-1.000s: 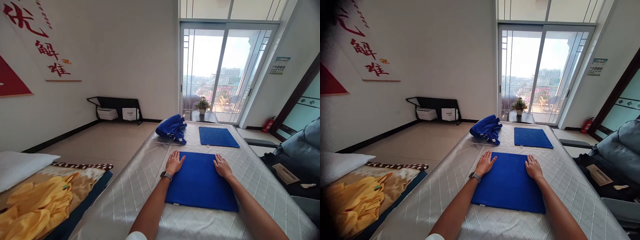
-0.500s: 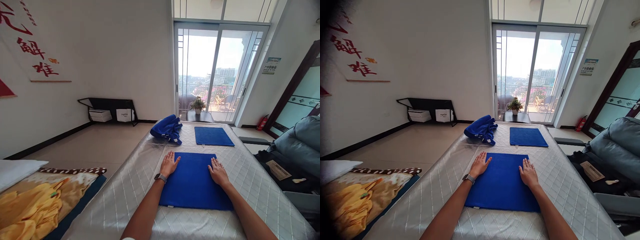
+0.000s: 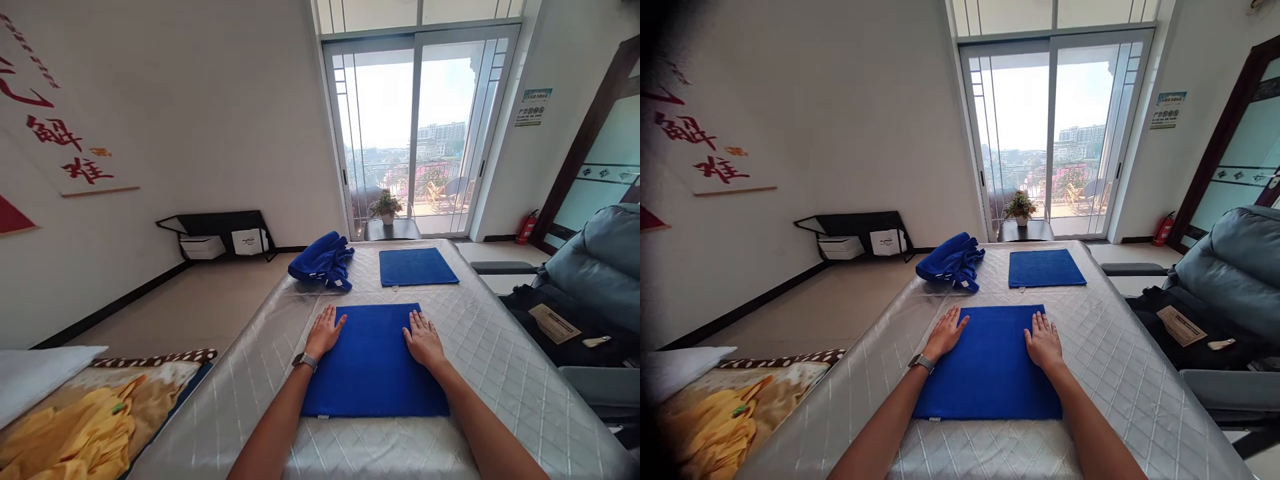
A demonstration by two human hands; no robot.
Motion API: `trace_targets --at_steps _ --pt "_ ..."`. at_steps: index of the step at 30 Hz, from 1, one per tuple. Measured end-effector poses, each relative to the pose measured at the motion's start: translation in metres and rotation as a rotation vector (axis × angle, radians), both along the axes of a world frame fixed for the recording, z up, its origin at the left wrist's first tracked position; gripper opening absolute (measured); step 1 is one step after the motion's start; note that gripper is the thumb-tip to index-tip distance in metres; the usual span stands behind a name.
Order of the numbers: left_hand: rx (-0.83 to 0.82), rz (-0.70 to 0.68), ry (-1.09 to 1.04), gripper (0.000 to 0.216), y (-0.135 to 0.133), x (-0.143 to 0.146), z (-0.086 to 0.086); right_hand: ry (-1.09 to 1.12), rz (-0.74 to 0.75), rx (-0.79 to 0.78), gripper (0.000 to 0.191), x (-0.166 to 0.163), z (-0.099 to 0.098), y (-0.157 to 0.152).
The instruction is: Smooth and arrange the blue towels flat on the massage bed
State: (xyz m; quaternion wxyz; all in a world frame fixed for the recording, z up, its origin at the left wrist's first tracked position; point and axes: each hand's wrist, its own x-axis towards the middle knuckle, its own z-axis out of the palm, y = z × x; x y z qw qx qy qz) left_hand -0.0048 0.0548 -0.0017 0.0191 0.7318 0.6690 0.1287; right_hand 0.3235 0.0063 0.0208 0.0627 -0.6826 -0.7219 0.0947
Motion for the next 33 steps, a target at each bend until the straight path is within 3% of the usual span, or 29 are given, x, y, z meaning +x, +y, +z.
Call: trace_targets --at_steps 4,7,9,14,18,22,33 --pt "-0.046 0.02 0.068 0.084 0.002 0.0 0.006 0.013 0.002 0.015 0.069 0.0 -0.001 -0.001" --pt "0.046 0.056 0.1 0.085 -0.001 0.019 0.015 0.014 0.0 0.025 0.069 0.0 -0.002 0.0" --pt "0.108 -0.02 0.087 0.081 -0.006 0.048 0.021 0.01 -0.002 0.031 0.069 0.0 -0.003 0.001" --pt "0.11 -0.422 0.037 0.065 -0.031 0.151 0.02 -0.018 0.011 0.049 0.068 0.001 -0.007 0.002" --pt "0.074 -0.497 0.009 0.067 -0.043 0.197 0.013 -0.046 0.039 0.063 0.065 0.004 -0.011 0.002" --pt "0.064 -0.426 0.015 0.07 -0.041 0.181 0.012 -0.046 0.022 0.078 0.067 0.003 -0.012 0.004" --pt "0.014 -0.105 0.061 0.079 -0.027 0.052 0.013 -0.013 -0.005 0.068 0.069 0.001 -0.009 0.004"
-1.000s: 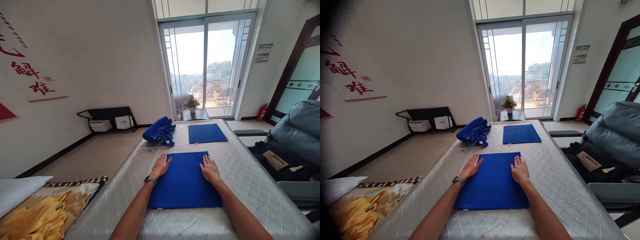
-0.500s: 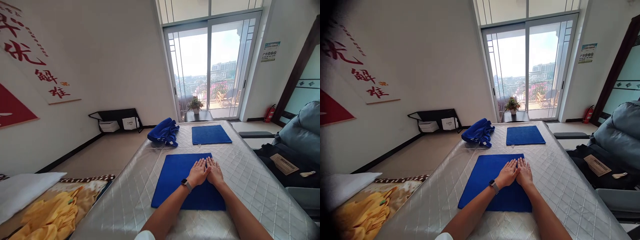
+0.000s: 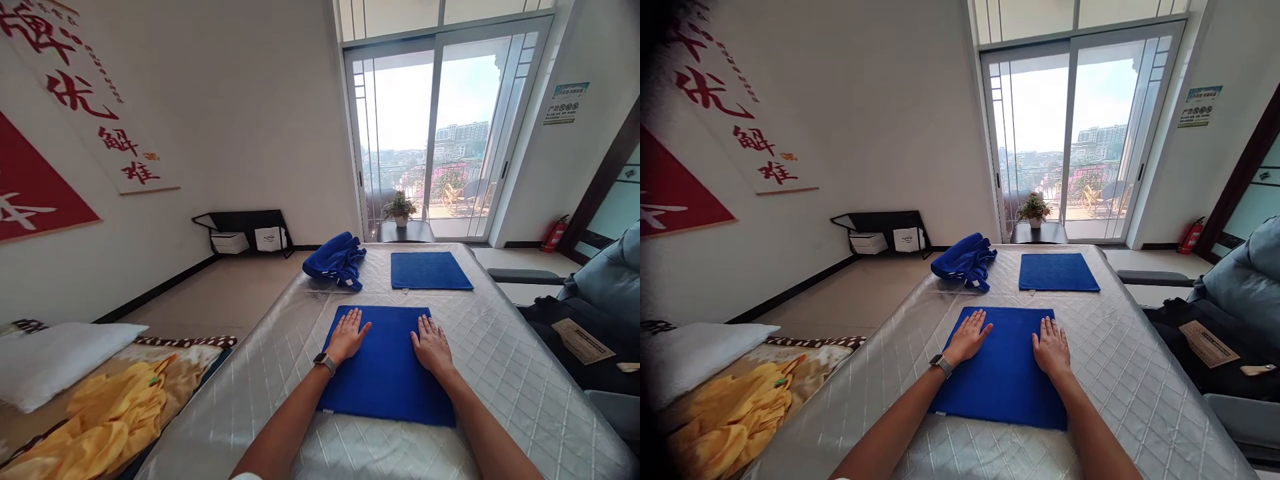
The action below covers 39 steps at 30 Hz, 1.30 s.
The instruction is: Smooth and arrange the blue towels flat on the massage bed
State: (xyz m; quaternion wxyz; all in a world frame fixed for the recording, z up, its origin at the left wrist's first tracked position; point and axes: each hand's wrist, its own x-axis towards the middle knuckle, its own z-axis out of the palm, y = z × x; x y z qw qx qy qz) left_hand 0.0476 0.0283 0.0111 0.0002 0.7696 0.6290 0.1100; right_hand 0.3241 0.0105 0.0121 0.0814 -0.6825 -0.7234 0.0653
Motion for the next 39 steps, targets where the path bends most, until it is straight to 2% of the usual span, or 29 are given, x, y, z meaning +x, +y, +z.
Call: trace_targets --at_steps 3,6,17,21,26,34,39 --pt "0.015 0.071 0.006 0.082 0.001 -0.021 -0.005 -0.002 -0.002 -0.001 0.069 0.0 0.0 0.0" --pt "0.042 0.1 -0.001 0.084 0.002 -0.03 -0.009 -0.016 -0.008 -0.009 0.069 0.0 0.001 0.0" --pt "0.054 0.071 -0.055 0.083 0.003 -0.036 -0.013 -0.087 -0.023 -0.054 0.068 -0.005 0.008 -0.004" --pt "0.063 0.063 -0.056 0.079 0.002 -0.036 -0.012 -0.132 -0.003 -0.087 0.067 -0.005 0.016 0.005" --pt "0.064 0.068 -0.066 0.082 -0.001 -0.035 -0.007 -0.122 0.003 -0.021 0.065 -0.007 0.024 0.025" --pt "0.057 0.064 -0.068 0.082 -0.001 -0.035 -0.005 -0.069 0.01 0.019 0.064 -0.002 0.005 0.038" --pt "0.055 0.066 -0.056 0.08 0.0 -0.035 -0.007 -0.066 0.004 0.044 0.064 -0.001 0.002 0.039"
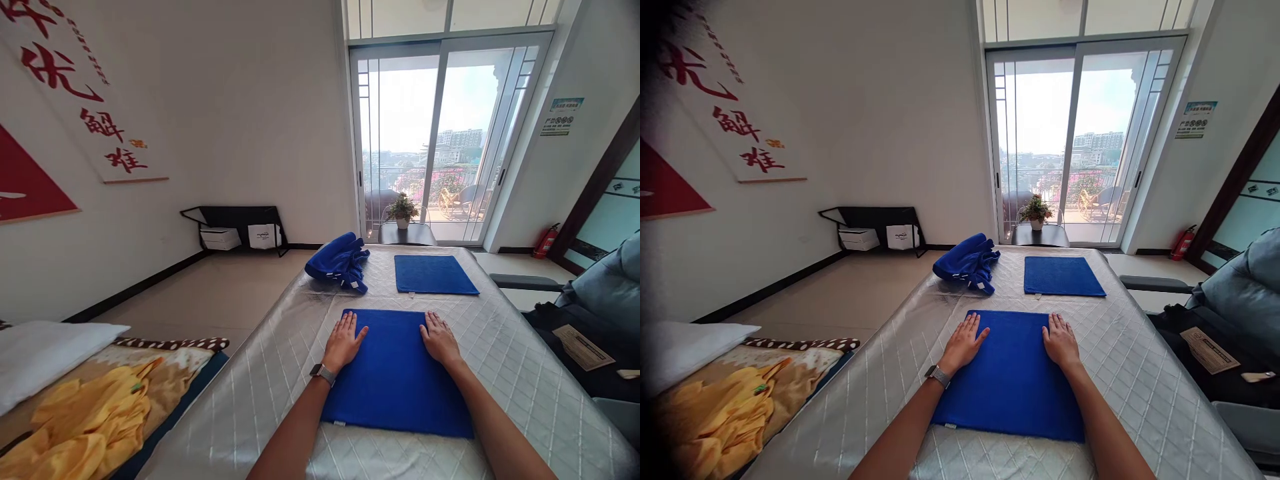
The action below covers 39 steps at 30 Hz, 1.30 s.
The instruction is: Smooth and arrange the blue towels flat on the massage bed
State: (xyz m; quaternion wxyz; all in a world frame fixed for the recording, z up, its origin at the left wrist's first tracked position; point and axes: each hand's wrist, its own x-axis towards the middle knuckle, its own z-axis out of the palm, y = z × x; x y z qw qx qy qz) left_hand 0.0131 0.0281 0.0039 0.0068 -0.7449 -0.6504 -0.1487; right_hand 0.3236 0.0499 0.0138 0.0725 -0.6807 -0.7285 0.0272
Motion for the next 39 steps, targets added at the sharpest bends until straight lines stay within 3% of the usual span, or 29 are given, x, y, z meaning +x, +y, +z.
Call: trace_targets --at_steps 7,12,15,19,21,24,27,30,32,35,39 --pt "0.009 0.015 0.012 0.079 -0.001 0.001 -0.001 0.04 -0.003 -0.012 0.065 0.0 0.003 -0.002" --pt "0.007 0.143 0.034 0.088 -0.003 0.006 -0.002 0.063 -0.008 -0.005 0.065 0.0 0.003 -0.003" --pt "-0.055 0.15 0.055 0.09 0.001 0.003 -0.002 0.082 -0.008 -0.017 0.065 0.001 0.003 -0.004" --pt "-0.149 0.205 0.091 0.091 0.009 -0.007 0.005 0.098 -0.006 -0.032 0.065 0.001 0.005 -0.005" --pt "-0.114 0.22 0.11 0.089 0.012 -0.003 0.014 0.102 -0.012 -0.036 0.065 0.0 0.006 -0.005" --pt "0.005 0.083 0.092 0.082 0.013 0.03 0.029 0.104 -0.014 -0.034 0.065 -0.001 0.006 -0.004" --pt "-0.025 -0.23 0.0 0.075 0.012 0.091 0.037 0.091 -0.012 -0.012 0.065 0.0 0.004 -0.004" --pt "-0.045 -0.443 -0.06 0.071 0.012 0.152 0.034 0.057 0.015 -0.001 0.063 0.004 -0.001 -0.004" --pt "-0.063 -0.489 -0.074 0.071 0.015 0.18 0.028 0.03 0.037 -0.002 0.062 0.007 -0.005 -0.002" --pt "-0.068 -0.469 -0.088 0.072 0.021 0.192 0.018 0.005 0.046 0.005 0.062 0.009 -0.011 0.001" --pt "-0.037 -0.404 -0.04 0.072 0.025 0.167 0.011 0.018 0.02 0.034 0.063 0.004 -0.009 0.003"
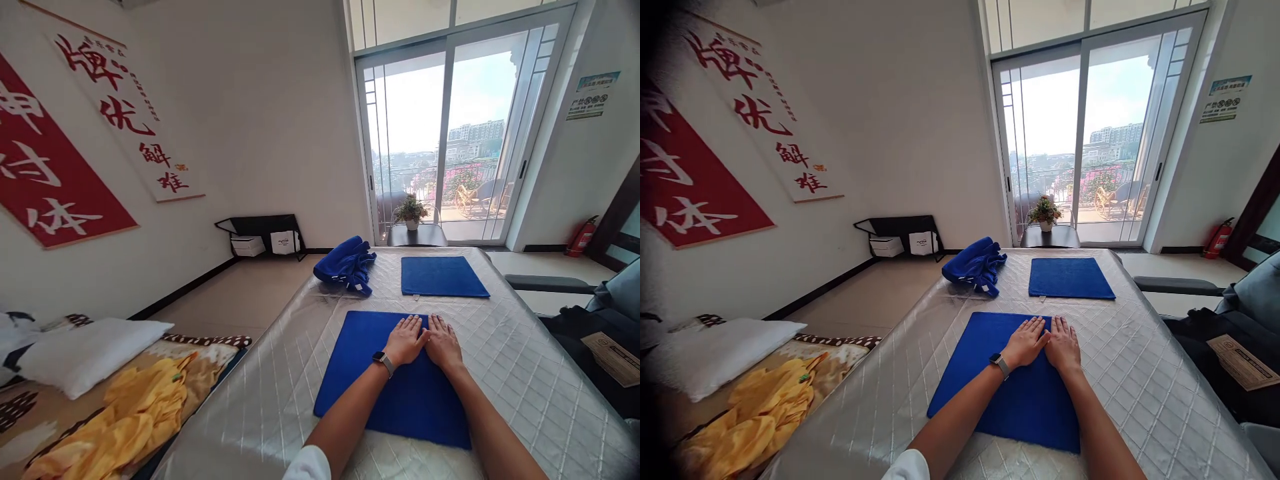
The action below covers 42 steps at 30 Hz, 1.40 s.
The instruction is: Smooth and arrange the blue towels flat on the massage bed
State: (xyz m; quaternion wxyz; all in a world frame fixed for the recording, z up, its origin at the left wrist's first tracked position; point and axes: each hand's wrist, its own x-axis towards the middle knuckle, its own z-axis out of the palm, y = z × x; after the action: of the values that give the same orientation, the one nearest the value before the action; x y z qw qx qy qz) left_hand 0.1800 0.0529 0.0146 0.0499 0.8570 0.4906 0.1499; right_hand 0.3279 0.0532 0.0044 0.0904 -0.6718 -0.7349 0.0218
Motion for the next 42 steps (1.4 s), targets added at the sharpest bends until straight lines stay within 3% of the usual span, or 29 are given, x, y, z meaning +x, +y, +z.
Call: trace_targets --at_steps 11,15,23,42 --pt "0.013 0.351 0.118 0.074 0.003 -0.14 -0.005 0.033 -0.015 -0.028 0.065 -0.003 0.01 -0.004" --pt "0.004 0.433 0.098 0.08 0.002 -0.171 -0.01 0.033 -0.017 -0.027 0.065 -0.003 0.007 -0.003" --pt "0.02 0.455 0.057 0.085 0.002 -0.177 -0.017 0.016 -0.023 -0.035 0.065 -0.003 0.006 -0.002" --pt "0.034 0.467 -0.002 0.085 0.0 -0.177 -0.016 -0.011 -0.031 -0.027 0.064 -0.006 0.01 -0.005"
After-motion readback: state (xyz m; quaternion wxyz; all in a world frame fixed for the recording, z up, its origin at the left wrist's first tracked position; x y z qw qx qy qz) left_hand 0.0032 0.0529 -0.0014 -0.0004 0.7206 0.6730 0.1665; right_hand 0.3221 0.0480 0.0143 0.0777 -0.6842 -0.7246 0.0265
